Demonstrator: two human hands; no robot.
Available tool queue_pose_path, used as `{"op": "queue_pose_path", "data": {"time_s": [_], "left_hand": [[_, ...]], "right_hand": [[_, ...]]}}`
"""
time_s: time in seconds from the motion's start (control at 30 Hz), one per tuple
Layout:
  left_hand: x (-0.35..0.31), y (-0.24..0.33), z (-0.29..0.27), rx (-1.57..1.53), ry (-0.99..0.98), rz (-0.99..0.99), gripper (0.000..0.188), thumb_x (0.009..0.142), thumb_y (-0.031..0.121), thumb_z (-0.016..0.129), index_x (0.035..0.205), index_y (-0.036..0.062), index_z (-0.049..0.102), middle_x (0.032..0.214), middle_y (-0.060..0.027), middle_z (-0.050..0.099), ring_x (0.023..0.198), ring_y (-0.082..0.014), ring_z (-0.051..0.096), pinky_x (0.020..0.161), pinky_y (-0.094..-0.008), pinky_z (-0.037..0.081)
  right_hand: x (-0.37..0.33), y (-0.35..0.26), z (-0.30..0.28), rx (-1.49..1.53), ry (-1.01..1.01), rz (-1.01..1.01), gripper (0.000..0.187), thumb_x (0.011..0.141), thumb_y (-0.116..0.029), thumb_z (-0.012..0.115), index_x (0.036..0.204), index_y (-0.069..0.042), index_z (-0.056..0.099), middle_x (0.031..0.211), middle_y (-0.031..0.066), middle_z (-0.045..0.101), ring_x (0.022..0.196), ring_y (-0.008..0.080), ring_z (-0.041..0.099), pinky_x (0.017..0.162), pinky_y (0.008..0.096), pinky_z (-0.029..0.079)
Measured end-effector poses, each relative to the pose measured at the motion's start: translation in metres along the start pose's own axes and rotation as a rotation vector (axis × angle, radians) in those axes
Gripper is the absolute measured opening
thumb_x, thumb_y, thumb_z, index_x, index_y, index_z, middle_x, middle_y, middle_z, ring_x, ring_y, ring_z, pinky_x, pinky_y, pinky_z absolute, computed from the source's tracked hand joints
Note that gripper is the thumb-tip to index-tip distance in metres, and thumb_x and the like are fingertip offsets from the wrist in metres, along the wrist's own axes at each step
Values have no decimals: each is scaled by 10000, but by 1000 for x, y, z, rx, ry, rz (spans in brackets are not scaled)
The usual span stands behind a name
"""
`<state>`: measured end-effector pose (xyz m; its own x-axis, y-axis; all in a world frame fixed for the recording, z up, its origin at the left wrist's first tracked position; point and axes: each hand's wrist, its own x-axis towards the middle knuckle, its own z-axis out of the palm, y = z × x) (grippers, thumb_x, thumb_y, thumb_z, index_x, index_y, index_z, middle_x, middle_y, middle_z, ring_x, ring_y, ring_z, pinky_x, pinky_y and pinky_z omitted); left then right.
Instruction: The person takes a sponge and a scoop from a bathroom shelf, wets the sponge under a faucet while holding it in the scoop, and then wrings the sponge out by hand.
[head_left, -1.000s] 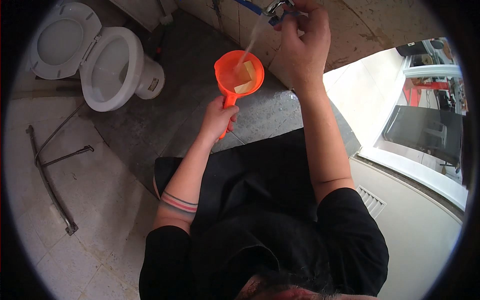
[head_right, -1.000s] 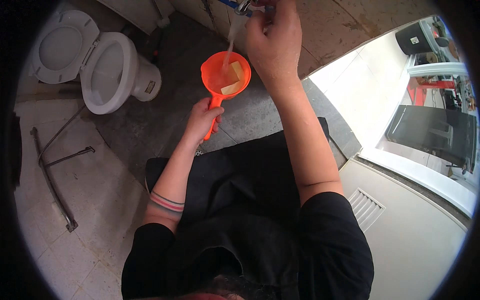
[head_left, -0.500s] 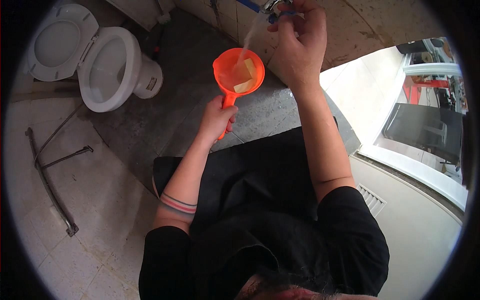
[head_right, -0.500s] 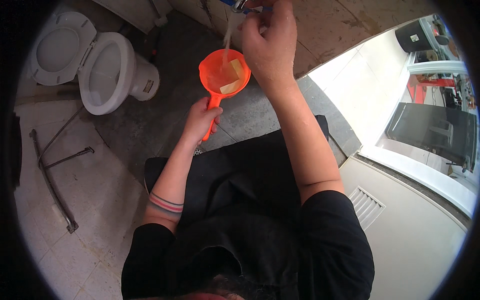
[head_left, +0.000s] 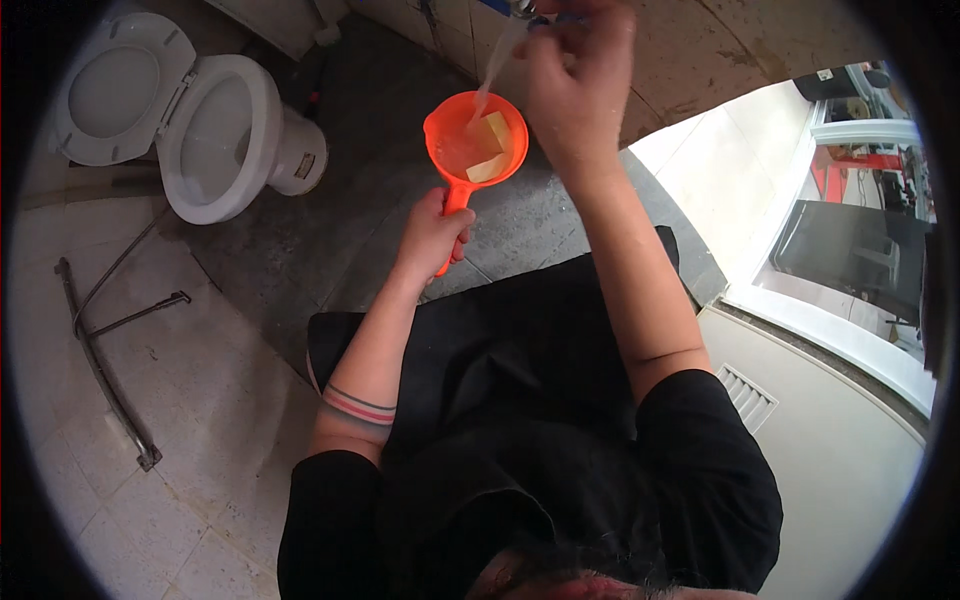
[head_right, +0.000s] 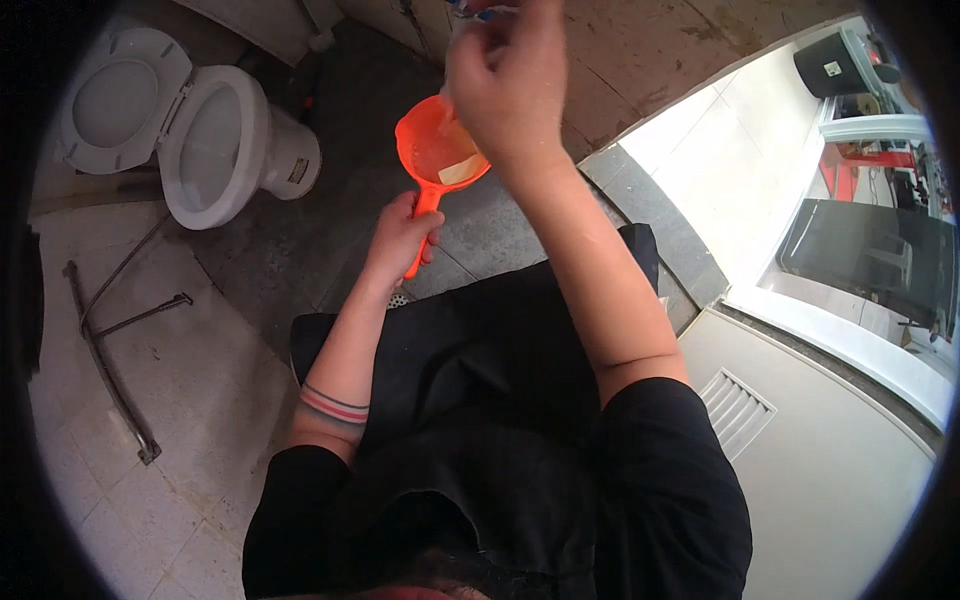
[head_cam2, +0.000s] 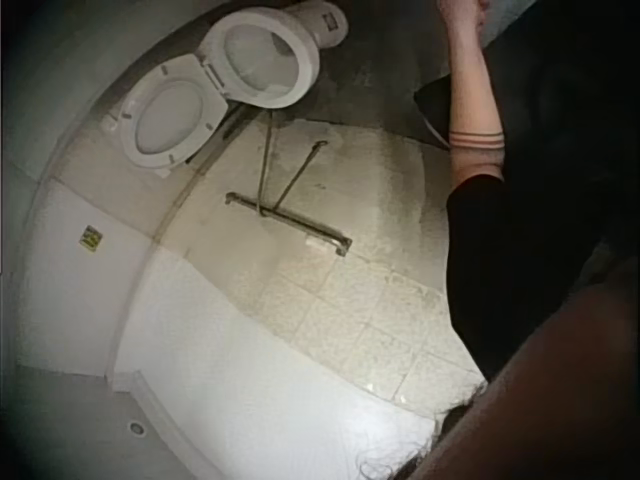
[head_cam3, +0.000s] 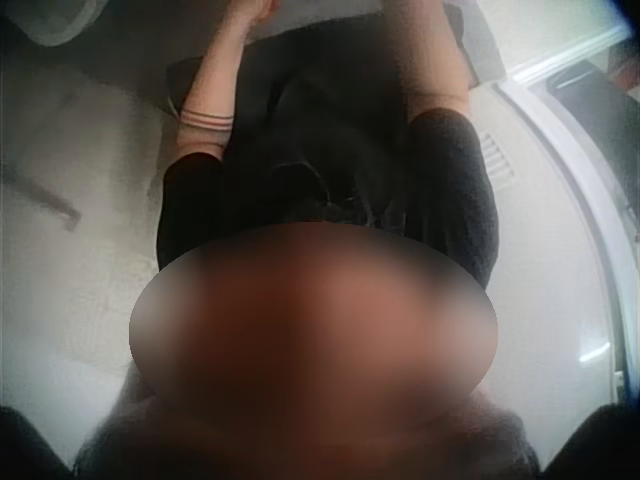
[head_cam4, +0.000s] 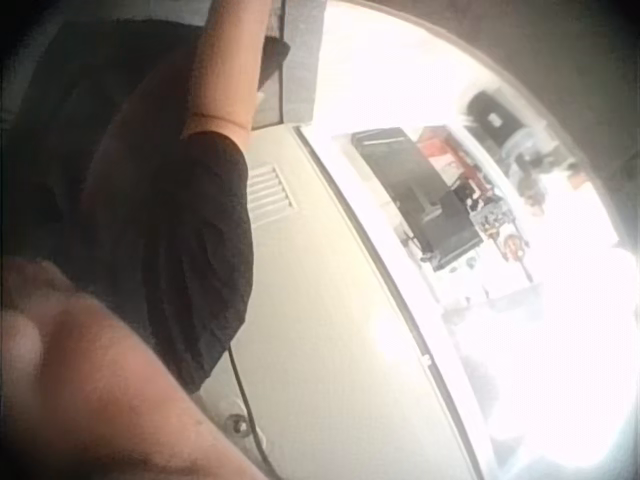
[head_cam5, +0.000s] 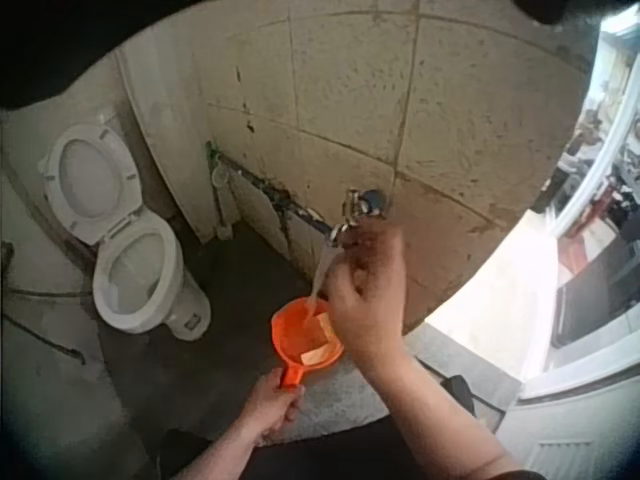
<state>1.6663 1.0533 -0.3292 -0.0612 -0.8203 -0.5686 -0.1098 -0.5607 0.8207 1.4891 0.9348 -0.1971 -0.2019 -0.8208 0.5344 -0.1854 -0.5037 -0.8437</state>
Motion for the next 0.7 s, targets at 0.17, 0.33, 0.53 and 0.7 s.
{"op": "queue_pose_path", "data": {"time_s": [0.17,0.33,0.53,0.7], "left_hand": [[13,-11,-8,159,-38,5,210,984,158,672,1125,14,611,731,-31,601,503,-105,540,462,-288,445],[68,-60,-13,241,-146,30,173,975,165,691,1072,38,623,716,-30,601,533,-105,563,470,-286,453],[119,-135,-22,254,-247,-139,195,943,164,719,1082,43,657,743,-37,626,587,-118,595,527,-289,496],[124,-161,-73,573,-281,-178,178,929,143,705,1039,6,679,855,-87,699,797,-221,705,746,-399,585]], "right_hand": [[18,5,-19,-136,-376,-173,498,965,63,543,1450,-25,466,1261,150,632,985,238,671,828,338,547],[10,41,-41,-14,-227,223,195,974,-124,613,1120,-54,720,1009,146,768,937,299,754,811,398,574],[-21,83,-43,-536,-739,240,206,1001,-142,611,1157,-85,734,1112,151,768,1025,355,737,890,456,574],[-27,87,-31,-548,-807,223,243,1002,-152,573,1169,-94,739,1137,155,761,1060,367,723,914,470,568]]}}
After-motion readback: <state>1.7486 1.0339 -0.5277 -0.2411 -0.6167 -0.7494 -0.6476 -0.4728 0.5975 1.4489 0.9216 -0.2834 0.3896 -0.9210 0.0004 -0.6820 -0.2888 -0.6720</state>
